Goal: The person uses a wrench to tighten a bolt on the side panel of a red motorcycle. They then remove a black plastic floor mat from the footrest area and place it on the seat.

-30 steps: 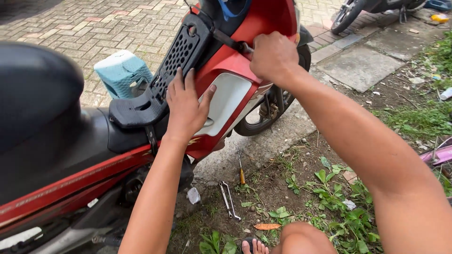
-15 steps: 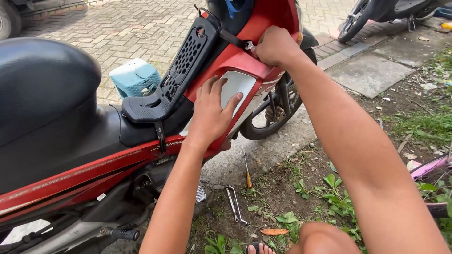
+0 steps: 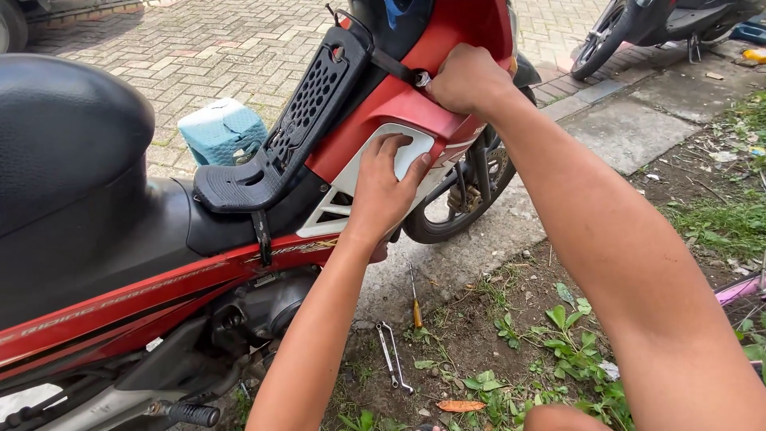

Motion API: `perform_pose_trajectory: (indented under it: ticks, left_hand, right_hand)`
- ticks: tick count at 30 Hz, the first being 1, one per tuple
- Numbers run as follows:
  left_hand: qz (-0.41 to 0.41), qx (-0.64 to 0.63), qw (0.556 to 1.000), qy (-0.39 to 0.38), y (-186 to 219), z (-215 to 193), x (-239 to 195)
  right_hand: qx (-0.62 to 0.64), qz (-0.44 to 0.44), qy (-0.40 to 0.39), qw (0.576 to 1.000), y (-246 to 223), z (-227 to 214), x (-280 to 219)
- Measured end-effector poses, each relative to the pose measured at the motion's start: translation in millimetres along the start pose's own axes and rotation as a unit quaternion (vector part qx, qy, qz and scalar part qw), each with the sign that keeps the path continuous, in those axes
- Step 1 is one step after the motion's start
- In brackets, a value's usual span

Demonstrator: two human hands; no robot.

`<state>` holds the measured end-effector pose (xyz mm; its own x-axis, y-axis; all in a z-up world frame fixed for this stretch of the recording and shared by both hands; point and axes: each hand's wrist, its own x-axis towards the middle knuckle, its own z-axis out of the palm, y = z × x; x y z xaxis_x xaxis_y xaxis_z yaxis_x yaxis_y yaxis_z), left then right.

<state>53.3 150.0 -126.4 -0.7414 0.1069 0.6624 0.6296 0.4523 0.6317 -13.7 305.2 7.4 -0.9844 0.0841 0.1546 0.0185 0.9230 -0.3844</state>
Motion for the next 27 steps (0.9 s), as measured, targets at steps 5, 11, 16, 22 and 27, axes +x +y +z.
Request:
perform_pose_trajectory:
  ticks: [5,11,16,22,27]
  left_hand:
    - [-0.018,-0.020,0.999,0.026,-5,6,8]
    - [-0.055,-0.020,0.998,0.036,-2,9,10]
    - [-0.057,-0.024,0.998,0.032,-1,6,10]
    - [-0.082,-0.018,0.996,0.026,-5,-3,7]
    - [-0.073,-0.014,0.996,0.038,-11,-12,7]
  right_hand:
    - [0.189,0.064,-0.065,0.978,-15,-2,-3]
    - [-0.017,-0.009,0.037,0.999,-9,22,5]
    - [-0.154,-0.093,0.100,0.979,-1,30,4]
    - [-0.409,-0.191,0.139,0.882,12,37,7]
    - [-0.338,-0.099,0.124,0.928,3,22,-3]
